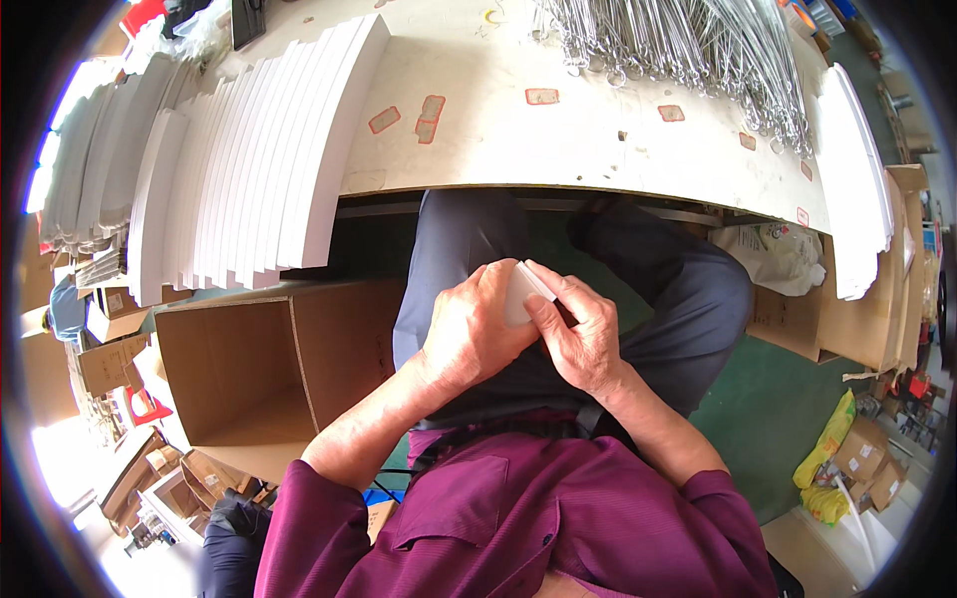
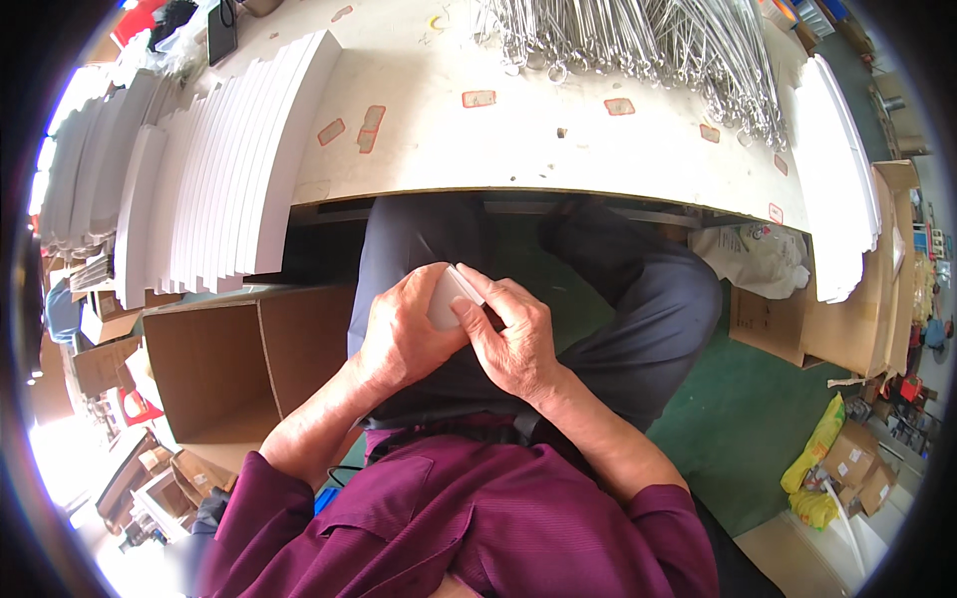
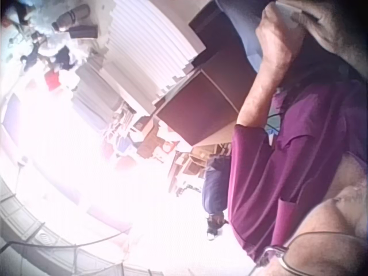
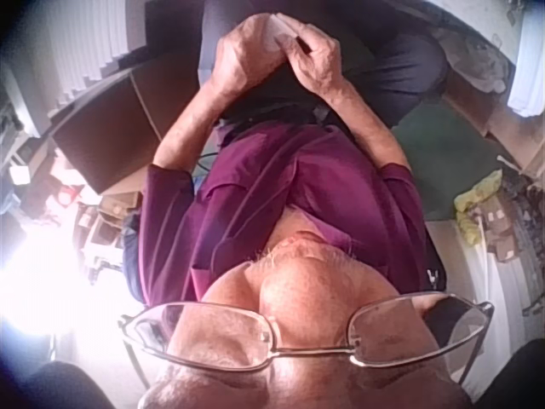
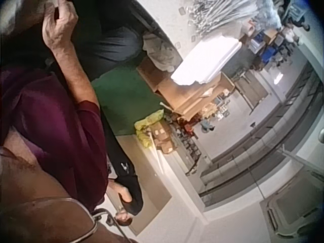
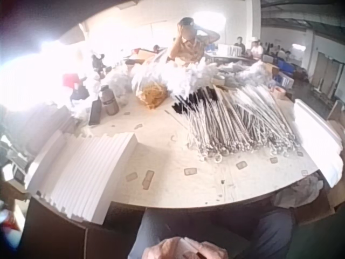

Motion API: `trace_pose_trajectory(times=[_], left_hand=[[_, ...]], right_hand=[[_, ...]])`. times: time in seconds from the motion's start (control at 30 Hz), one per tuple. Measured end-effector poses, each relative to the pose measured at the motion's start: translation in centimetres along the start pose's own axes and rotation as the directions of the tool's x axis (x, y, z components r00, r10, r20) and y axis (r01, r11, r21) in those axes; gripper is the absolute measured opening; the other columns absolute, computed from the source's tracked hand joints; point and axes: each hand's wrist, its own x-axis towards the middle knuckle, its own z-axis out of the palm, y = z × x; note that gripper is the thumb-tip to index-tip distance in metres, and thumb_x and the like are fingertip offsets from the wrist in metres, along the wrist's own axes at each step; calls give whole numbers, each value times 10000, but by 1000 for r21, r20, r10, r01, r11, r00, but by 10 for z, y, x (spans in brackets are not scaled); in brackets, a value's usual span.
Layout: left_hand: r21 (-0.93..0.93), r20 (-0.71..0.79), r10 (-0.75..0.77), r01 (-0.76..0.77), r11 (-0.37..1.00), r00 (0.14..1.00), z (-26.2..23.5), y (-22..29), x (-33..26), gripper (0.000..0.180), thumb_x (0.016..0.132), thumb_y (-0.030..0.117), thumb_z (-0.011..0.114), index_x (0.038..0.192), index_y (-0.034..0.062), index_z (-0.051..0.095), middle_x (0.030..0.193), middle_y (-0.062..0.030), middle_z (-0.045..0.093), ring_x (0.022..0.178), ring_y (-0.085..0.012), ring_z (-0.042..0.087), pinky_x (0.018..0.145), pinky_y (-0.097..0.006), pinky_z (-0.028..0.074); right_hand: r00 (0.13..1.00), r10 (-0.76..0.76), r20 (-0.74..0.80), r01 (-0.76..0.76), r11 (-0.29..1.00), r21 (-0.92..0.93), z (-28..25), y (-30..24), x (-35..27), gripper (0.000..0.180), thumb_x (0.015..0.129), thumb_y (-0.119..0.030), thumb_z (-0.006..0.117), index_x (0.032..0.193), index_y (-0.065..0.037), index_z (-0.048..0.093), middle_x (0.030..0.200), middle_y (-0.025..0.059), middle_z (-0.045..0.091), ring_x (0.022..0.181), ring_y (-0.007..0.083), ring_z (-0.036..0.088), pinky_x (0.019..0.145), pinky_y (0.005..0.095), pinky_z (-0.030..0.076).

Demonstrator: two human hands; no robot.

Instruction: Folding white rectangular boxes and inserting several wire-handled brushes into each box for packaging.

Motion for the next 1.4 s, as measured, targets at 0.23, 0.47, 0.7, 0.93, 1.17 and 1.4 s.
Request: trace_pose_trajectory(times=[0.23,0.47,0.7,0.93,1.17,1.4], left_hand=[[11,-28,22,-22,1000,999,2,-9,-1,533,753,208,821,1194,-20,628,1064,-223,717,962,-389,724,801,-456,601],[-8,-160,38,-39,999,986,4,-6,-5,469,794,220,801,1183,7,651,1007,-228,723,928,-416,722,797,-480,600],[-294,277,-229,309,904,933,-77,-18,-31,379,904,280,770,1116,-19,675,904,-198,705,843,-259,705,748,-389,540],[207,-336,-193,272,940,922,-200,-12,-61,245,881,161,773,1048,-2,697,773,-167,649,667,-238,622,643,-360,503],[531,-572,-131,487,694,810,-307,-154,-16,217,888,196,755,944,4,672,848,-237,707,849,-462,694,766,-525,548],[714,-597,-138,602,358,790,-362,-227,34,214,883,207,758,1012,53,684,1126,-187,708,1082,-362,680,912,-491,539]], right_hand=[[1000,-11,0,11,993,118,11,-3,-3,412,983,-132,719,1340,53,627,1093,238,748,975,300,767,815,341,598],[996,85,-41,-75,975,209,18,-1,-1,322,977,-15,656,1291,58,665,1080,178,770,934,141,729,795,288,573],[981,193,11,-177,874,451,-8,-8,36,323,1060,-85,574,1343,66,616,1044,75,708,826,85,644,726,245,545],[952,-246,-183,192,943,-271,-35,7,104,204,1033,-155,636,1104,21,709,989,100,735,825,164,686,758,301,556],[908,-363,-209,257,877,-407,-38,40,130,99,996,-80,645,1023,-1,698,914,87,687,777,203,663,680,321,531],[883,-406,-237,274,854,-443,-36,48,130,71,976,-58,664,1022,-9,687,906,80,678,752,196,661,645,300,527]])
